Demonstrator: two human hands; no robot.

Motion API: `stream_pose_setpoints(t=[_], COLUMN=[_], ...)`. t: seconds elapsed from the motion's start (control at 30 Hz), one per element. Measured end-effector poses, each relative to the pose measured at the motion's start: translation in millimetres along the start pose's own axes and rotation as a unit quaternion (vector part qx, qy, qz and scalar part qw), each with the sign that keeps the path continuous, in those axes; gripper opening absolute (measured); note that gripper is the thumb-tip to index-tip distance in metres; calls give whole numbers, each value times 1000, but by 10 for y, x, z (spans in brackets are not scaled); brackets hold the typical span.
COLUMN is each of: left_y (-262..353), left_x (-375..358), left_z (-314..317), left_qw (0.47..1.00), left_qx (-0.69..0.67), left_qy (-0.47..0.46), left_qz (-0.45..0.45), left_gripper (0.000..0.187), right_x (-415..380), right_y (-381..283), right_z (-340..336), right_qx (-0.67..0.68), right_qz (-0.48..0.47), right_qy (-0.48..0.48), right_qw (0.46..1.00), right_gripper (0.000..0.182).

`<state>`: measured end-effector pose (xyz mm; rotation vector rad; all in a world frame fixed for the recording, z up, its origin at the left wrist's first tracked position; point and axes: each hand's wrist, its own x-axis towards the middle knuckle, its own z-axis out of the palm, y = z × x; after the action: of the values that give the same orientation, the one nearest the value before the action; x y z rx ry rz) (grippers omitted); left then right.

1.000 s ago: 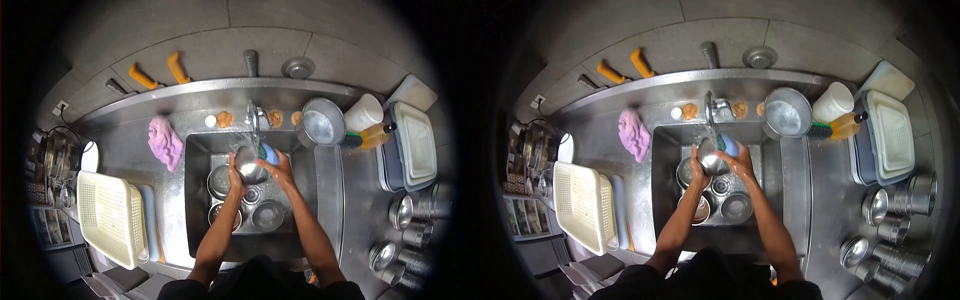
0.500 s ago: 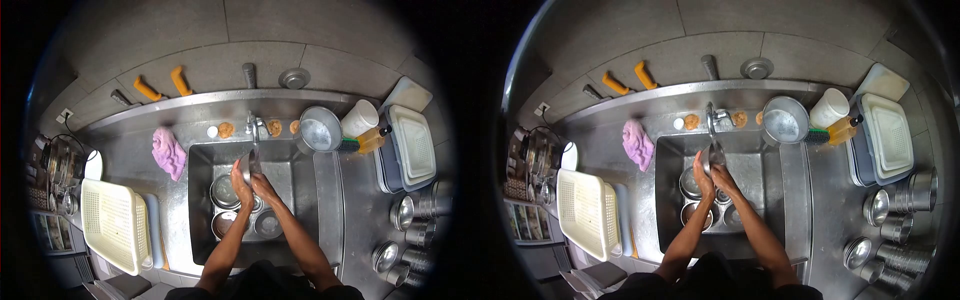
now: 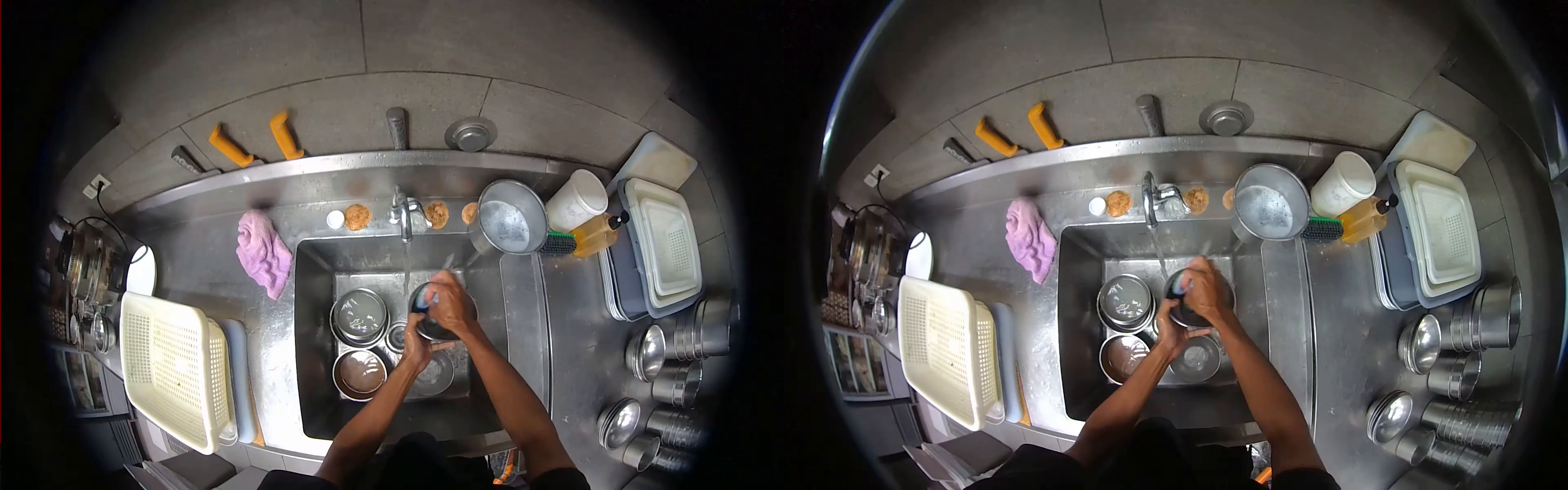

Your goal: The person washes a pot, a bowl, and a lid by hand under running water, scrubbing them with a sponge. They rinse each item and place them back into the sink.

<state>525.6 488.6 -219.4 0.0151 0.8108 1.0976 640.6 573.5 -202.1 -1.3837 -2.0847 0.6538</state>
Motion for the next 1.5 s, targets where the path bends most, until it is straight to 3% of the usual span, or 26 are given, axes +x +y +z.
stream_pose_setpoints(t=[0.1, 0.17, 0.2, 0.27, 0.33, 0.37, 0.4, 0.47, 0.5, 0.57, 0.63, 0.67, 0.7, 0.77, 0.8, 0.83, 0.9, 0.97, 1.0, 1.07, 1.1, 1.2, 1.27, 1.33, 1.43, 1.5], left_y=[-234, -332, -743, -1399, -1604, -1474, -1551, -1772, -1471, -1255, -579, -329, -220, 69, 345, 432, 599, 745, 797, 885, 938, 1123, 1199, 1205, 1184, 1186], left_x=[342, 671, 971, 1719, 1620, 1500, 1516, 1677, 1467, 1214, 730, 595, 567, 489, 487, 492, 482, 492, 512, 505, 492, 425, 300, 308, 321, 348], left_z=[-278, -578, -1134, -1910, -1758, -1554, -1637, -1783, -1528, -1549, -1413, -1439, -1631, -2062, -2089, -2129, -2134, -2040, -1985, -1940, -1915, -1822, -1647, -1573, -1435, -1113], left_qw=[991, 977, 978, 980, 960, 956, 958, 810, 782, 571, 564, 591, 519, 391, 362, 400, 384, 379, 375, 476, 473, 607, 616, 627, 698, 697], left_qx=[99, 180, 170, 194, 250, 259, 248, 569, 610, 792, 767, 745, 759, 886, 927, 910, 918, 923, 925, 859, 861, 752, 745, 736, 675, 676], left_qy=[86, 106, 112, 37, 104, 131, 137, 135, 117, 99, 120, 204, 269, 205, 93, 109, 92, 67, 67, 180, 180, 196, 205, 214, 180, 147], left_qz=[8, -36, -35, -21, 69, -42, -43, 50, -44, 189, 282, 235, 286, 139, -24, -26, -24, 10, 16, 54, 55, 164, 153, 143, 157, 189], left_gripper=[42, 32, 32, 34, 42, 58, 58, 69, 73, 73, 73, 72, 67, 50, 38, 30, 29, 29, 29, 40, 40, 48, 46, 44, 36, 32], right_x=[-341, -635, -840, -1122, -1401, -1572, -1701, -1942, -2070, -2295, -2412, -2438, -2461, -2456, -2368, -2206, -1953, -1697, -1530, -1262, -1199, -1043, -844, -575, -367, -287], right_y=[296, 512, 642, 709, 597, 570, 467, 299, 251, 190, 128, 86, 94, 163, 134, 69, 7, 25, -19, -182, -138, 108, 50, -149, -377, -456], right_z=[61, 207, 258, 255, 194, 173, 131, 53, 43, 49, 57, 61, 89, 162, 132, 66, 32, 18, -64, -234, -202, -7, 168, 349, 784, 1065], right_qx=[-140, -105, -43, 74, 170, 212, 208, 249, 246, 326, 326, 322, 326, 335, 340, 347, 359, 291, 293, 311, 350, 474, 519, 445, 267, 104], right_qz=[28, 204, 207, 233, 285, 307, 307, 415, 416, 452, 441, 426, 428, 408, 403, 422, 437, 346, 342, 383, 362, 315, 323, 338, 178, 18], right_qy=[-10, -207, -162, -106, -84, -74, -86, -70, -73, -49, -47, -49, -43, -74, -70, -93, -111, -99, -93, -79, -58, -7, -10, -71, -50, -7], right_qw=[990, 951, 964, 964, 940, 925, 925, 872, 873, 829, 835, 844, 842, 846, 847, 833, 817, 887, 888, 866, 862, 822, 792, 826, 946, 994], right_gripper=[19, 16, 16, 18, 22, 23, 23, 24, 24, 23, 23, 24, 24, 26, 26, 27, 29, 32, 32, 37, 34, 36, 40, 50, 65, 79])
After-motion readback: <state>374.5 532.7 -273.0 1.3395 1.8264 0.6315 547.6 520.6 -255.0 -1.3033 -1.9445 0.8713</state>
